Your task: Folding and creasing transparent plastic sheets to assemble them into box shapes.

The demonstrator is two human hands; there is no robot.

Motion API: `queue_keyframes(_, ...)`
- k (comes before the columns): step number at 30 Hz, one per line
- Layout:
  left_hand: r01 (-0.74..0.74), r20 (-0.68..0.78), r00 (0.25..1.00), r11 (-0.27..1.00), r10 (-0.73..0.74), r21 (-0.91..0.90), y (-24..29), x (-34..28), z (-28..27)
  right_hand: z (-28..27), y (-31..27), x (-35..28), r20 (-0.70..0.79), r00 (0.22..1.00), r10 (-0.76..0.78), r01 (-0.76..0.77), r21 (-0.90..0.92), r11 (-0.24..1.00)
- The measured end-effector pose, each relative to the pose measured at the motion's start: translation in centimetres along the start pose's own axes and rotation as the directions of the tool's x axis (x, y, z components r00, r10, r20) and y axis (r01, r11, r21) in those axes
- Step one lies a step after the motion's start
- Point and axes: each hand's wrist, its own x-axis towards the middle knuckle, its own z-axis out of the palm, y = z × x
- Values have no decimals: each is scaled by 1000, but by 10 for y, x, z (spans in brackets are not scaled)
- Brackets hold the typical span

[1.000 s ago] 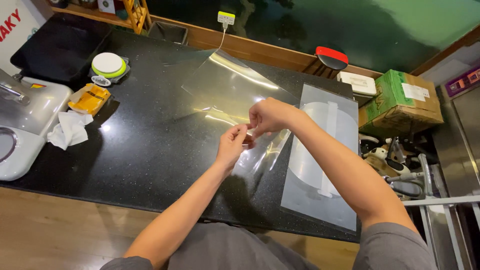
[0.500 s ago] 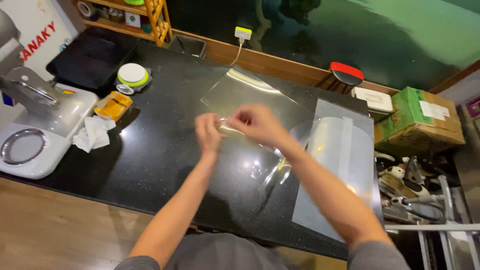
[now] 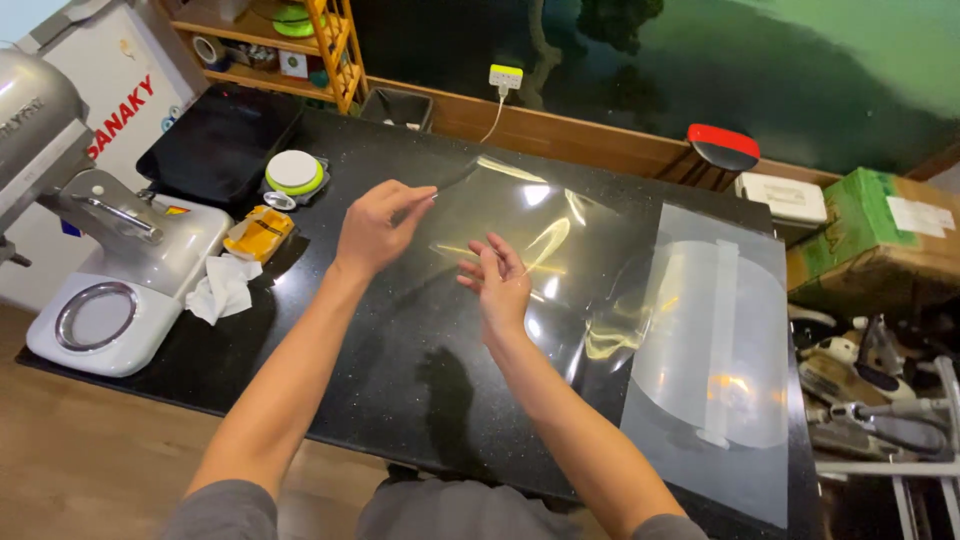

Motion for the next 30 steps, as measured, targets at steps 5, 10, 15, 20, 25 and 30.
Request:
queue_keyframes(5,-138,106,986,984,126,111,41,-6,9,-18,8,-9,-3,996,91,-91,92,992)
queue_keyframes(10,-271,234,943,954,236,131,62,-11,14,-16,-7,-23,-45,991,127,-117,175,978)
queue_keyframes(15,-302,309,914,950,264,79,59,-10,21,-15,-12,-22,47,998,33,-47,328,944)
queue_keyframes(20,-234,323,927,967,191,101,69,-9,24,-15,1,-19,65,995,-79,49,377,925)
queue_keyframes(25,-210,292,941,972,171,108,69,-14,34,-5,13,-10,-95,989,-110,137,359,923)
queue_keyframes(30,-174,251,957,979,144,103,65,-17,36,7,16,-5,-145,983,-109,163,445,881)
